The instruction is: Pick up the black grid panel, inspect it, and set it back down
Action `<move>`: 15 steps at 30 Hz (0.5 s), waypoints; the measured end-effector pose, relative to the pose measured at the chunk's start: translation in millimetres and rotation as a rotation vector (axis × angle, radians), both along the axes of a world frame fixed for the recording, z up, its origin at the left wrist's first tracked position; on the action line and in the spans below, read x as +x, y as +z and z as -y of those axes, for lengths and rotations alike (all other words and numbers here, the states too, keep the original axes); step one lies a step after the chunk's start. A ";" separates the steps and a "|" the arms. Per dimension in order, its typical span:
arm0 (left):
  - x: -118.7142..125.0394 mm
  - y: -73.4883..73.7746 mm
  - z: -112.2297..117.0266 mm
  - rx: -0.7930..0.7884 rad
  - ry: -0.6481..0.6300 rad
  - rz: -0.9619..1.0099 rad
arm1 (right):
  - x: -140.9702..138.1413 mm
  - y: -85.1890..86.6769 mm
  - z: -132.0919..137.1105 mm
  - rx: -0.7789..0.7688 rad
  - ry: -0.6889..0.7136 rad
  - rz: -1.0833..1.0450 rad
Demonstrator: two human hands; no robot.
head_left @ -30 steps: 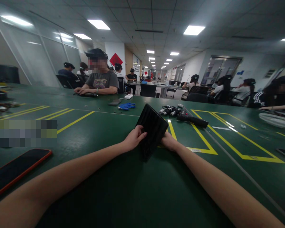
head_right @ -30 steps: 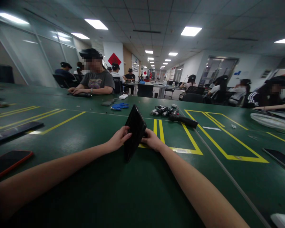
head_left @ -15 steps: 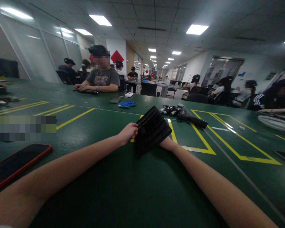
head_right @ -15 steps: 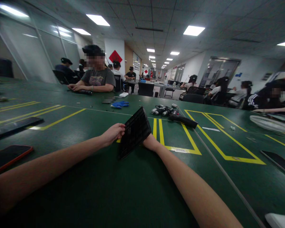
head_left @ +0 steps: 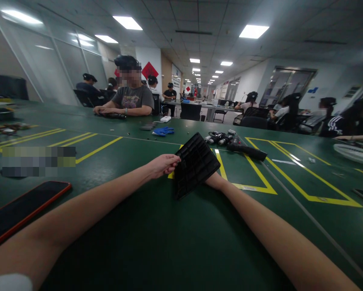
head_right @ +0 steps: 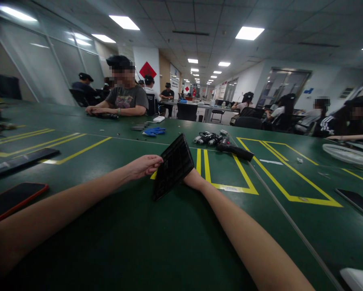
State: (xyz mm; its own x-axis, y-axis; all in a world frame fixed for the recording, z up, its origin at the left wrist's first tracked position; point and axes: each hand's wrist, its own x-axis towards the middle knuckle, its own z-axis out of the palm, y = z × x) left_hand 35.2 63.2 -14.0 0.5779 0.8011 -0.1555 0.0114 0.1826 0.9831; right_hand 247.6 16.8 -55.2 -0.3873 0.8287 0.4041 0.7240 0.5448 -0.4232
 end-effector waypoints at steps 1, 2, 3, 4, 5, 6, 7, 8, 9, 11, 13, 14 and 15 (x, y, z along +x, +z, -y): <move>0.6 0.8 1.4 -0.010 -0.021 0.001 | 0.0 -0.1 0.0 -0.016 0.003 0.011; 1.3 1.3 2.6 -0.013 -0.042 -0.003 | 0.0 0.0 -0.1 -0.034 0.008 0.028; 2.0 1.4 3.4 -0.012 -0.060 -0.007 | 0.0 0.1 -0.2 -0.050 0.008 0.044; 2.7 1.0 3.8 -0.006 -0.074 -0.009 | -0.1 0.1 -0.3 -0.057 0.001 0.053; 3.5 0.2 3.8 0.000 -0.083 -0.006 | -0.2 0.1 -0.5 -0.061 -0.011 0.058; 4.3 -0.8 3.5 0.006 -0.086 -0.001 | -0.3 0.0 -0.8 -0.060 -0.025 0.060; 5.1 -2.0 3.0 0.010 -0.087 0.005 | -0.4 -0.3 -1.2 -0.056 -0.034 0.061; 5.9 -3.3 2.5 0.012 -0.085 0.009 | -0.5 -0.9 -1.7 -0.049 -0.037 0.059; 6.7 -4.5 2.1 0.014 -0.085 0.010 | -0.4 -1.9 -2.5 -0.040 -0.035 0.055; 7.9 -6.7 2.0 0.030 -0.090 -0.010 | 0.2 -4.6 -4.5 -0.026 -0.031 0.049; 8.8 -8.7 3.0 0.093 -0.076 -0.057 | 1.7 -7.8 -6.7 -0.012 -0.038 0.035; 9.2 -9.7 3.9 0.144 -0.059 -0.083 | 2.6 -9.3 -7.7 -0.002 -0.037 0.028; 9.5 -10.6 4.8 0.202 -0.043 -0.110 | 3.6 -10.5 -8.5 0.010 -0.029 0.019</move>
State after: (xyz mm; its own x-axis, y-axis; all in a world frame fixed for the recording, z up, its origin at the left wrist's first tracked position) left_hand 44.7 58.4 -24.6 0.6005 0.7975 -0.0583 0.1241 -0.0209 0.9920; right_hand 251.2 25.3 -65.7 -0.3711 0.8355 0.4052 0.7473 0.5277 -0.4038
